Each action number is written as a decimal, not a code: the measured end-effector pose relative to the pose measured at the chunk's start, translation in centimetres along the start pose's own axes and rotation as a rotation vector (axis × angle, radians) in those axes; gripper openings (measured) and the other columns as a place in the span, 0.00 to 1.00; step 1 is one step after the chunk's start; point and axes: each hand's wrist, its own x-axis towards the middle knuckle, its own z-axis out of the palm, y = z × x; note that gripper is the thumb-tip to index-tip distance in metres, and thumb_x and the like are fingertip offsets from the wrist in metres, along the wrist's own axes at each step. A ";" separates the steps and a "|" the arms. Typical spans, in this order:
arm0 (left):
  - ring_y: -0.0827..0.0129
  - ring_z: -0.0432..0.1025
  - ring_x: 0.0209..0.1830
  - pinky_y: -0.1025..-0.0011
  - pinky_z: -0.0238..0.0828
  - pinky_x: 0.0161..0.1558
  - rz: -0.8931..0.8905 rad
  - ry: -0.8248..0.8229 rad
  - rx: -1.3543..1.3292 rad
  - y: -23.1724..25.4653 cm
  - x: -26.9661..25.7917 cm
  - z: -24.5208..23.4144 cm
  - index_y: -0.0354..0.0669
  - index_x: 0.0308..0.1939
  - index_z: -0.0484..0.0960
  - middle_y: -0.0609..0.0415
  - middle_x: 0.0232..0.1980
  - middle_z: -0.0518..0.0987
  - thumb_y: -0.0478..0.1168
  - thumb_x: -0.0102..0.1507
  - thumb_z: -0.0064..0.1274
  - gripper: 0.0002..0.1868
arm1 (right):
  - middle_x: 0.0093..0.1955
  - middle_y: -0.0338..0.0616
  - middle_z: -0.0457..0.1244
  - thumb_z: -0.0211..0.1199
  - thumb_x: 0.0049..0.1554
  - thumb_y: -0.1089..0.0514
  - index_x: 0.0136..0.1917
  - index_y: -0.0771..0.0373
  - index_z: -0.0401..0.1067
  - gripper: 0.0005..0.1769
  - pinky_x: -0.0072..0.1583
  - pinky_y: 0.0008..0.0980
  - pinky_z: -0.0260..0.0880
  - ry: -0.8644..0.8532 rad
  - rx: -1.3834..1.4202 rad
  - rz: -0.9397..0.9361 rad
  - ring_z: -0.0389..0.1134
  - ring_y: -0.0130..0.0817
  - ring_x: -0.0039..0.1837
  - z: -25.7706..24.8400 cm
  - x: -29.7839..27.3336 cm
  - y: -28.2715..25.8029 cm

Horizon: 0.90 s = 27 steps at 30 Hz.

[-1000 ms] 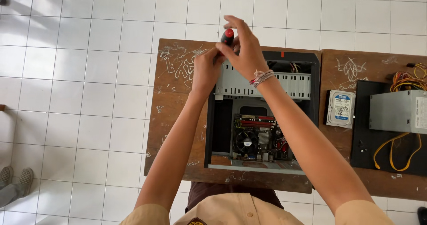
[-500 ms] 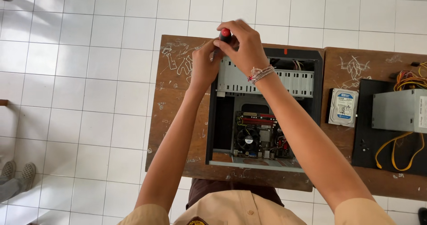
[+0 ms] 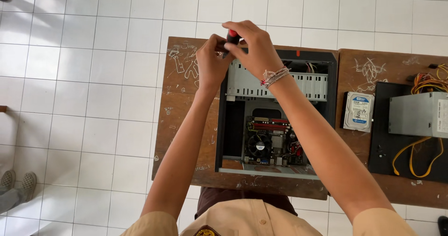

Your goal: The person uses a screwdriver to remove screws from a hard drive mounted inside a desktop computer case. They then lift the hard drive out of the drive bay and place it on the table next to the power supply.

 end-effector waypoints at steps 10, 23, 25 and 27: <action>0.66 0.78 0.28 0.71 0.70 0.34 0.062 -0.191 0.053 -0.5 1.0 -0.6 0.45 0.38 0.77 0.57 0.27 0.81 0.25 0.56 0.51 0.11 | 0.44 0.43 0.58 0.77 0.58 0.58 0.45 0.63 0.70 0.15 0.40 0.28 0.69 0.146 -0.192 0.021 0.60 0.33 0.36 1.4 0.4 1.2; 0.69 0.73 0.33 0.69 0.67 0.39 0.005 -0.382 -0.030 0.0 0.9 -0.6 0.46 0.53 0.72 0.57 0.36 0.82 0.31 0.63 0.49 0.15 | 0.46 0.44 0.66 0.74 0.59 0.63 0.57 0.62 0.74 0.14 0.43 0.31 0.71 0.061 -0.154 -0.038 0.65 0.32 0.35 -0.5 -0.1 1.8; 0.71 0.73 0.33 0.70 0.66 0.38 -0.001 -0.393 -0.047 -0.7 0.9 0.3 0.44 0.51 0.70 0.58 0.37 0.80 0.37 0.63 0.57 0.15 | 0.44 0.43 0.64 0.76 0.57 0.63 0.53 0.61 0.75 0.14 0.44 0.31 0.71 0.106 -0.148 -0.028 0.66 0.32 0.36 -0.6 -0.1 2.1; 0.67 0.72 0.32 0.70 0.71 0.38 0.143 -0.189 0.024 -2.8 1.4 1.5 0.43 0.43 0.82 0.55 0.42 0.81 0.29 0.58 0.58 0.11 | 0.43 0.43 0.60 0.79 0.56 0.60 0.50 0.63 0.73 0.15 0.41 0.29 0.69 0.098 -0.128 0.018 0.60 0.33 0.35 -0.5 0.1 1.8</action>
